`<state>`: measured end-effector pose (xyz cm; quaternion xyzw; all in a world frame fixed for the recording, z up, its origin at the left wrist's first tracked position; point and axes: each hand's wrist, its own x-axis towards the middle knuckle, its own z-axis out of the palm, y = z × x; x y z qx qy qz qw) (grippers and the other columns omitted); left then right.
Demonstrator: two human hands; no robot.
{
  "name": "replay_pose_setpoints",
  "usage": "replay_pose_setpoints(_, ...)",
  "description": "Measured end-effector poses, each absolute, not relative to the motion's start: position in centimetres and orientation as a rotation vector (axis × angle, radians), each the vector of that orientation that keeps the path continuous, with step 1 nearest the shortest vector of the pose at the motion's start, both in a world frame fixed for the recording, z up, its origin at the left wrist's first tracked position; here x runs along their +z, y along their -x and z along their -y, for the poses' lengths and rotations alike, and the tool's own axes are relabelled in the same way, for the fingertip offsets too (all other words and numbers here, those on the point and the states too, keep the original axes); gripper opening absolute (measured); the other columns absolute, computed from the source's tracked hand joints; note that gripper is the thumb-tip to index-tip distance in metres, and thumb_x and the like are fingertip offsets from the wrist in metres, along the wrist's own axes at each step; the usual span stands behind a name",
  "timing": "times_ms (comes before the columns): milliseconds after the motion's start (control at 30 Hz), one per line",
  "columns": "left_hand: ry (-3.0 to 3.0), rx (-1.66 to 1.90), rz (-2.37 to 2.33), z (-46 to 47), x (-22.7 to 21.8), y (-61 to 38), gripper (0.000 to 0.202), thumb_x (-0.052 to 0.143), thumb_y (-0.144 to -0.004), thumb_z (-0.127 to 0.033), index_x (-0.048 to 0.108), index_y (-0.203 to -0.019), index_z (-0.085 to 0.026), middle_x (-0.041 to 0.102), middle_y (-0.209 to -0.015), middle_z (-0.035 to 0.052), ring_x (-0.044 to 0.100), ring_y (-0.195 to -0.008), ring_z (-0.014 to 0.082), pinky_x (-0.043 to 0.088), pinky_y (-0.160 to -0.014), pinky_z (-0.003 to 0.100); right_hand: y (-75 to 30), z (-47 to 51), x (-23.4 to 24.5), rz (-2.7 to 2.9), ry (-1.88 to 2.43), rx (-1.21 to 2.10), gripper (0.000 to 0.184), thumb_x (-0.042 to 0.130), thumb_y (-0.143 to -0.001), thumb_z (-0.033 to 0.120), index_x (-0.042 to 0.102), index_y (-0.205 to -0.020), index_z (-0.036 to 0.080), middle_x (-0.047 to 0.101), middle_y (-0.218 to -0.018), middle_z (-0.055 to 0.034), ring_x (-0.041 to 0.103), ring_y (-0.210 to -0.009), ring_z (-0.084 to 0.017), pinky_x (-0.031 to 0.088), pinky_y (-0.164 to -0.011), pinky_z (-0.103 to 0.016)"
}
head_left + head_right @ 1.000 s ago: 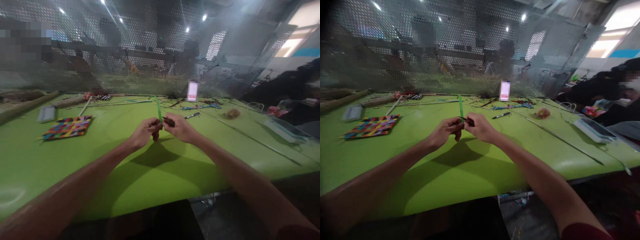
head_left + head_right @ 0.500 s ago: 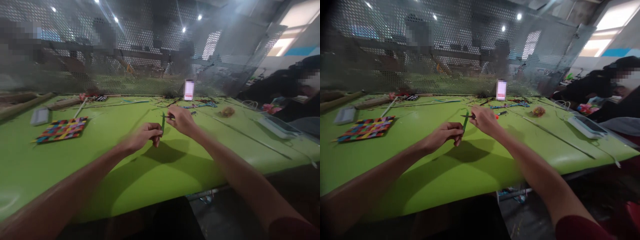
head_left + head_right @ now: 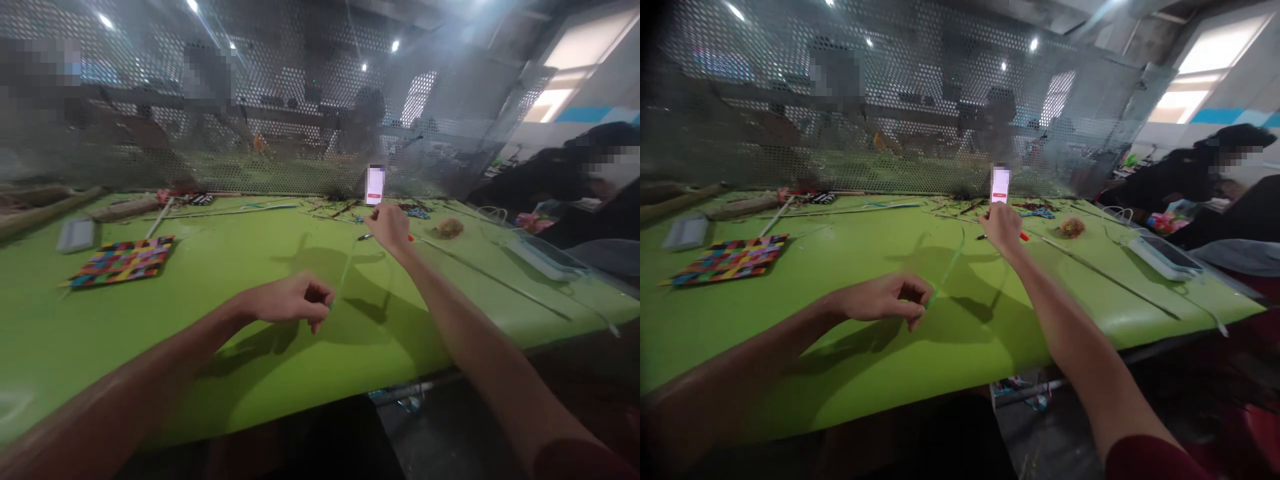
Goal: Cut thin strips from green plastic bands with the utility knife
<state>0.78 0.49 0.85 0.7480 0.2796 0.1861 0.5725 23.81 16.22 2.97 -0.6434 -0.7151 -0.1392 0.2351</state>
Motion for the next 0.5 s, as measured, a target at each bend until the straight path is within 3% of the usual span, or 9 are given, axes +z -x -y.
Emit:
replay_pose_setpoints(233, -1.820, 0.197, -0.485, -0.1, 2.3, 0.2, 0.018, 0.062, -0.079, -0.018, 0.056, -0.062, -0.017, 0.066, -0.063, 0.0001, 0.048, -0.051, 0.0094, 0.032, -0.049, 0.024, -24.9, -16.8, 3.3, 1.867, 1.900, -0.401, 0.029, 0.051, -0.092, 0.028, 0.073, -0.101, 0.012, 0.071, -0.103, -0.0174, 0.065, -0.096, -0.027, 0.047, -0.081, -0.033)
replay_pose_setpoints(500, -1.866, -0.117, -0.241, 1.1, 4.6, 0.6, 0.022, 0.069, -0.078, -0.016, 0.058, -0.059, -0.021, 0.060, -0.057, -0.0011, 0.054, -0.054, 0.0132, 0.044, -0.055, 0.027, -27.6, -17.9, 3.7, 1.605, 1.992, -0.366, 0.033, 0.054, -0.092, 0.029, 0.072, -0.109, 0.008, 0.068, -0.109, -0.0223, 0.064, -0.106, -0.032, 0.047, -0.090, -0.041)
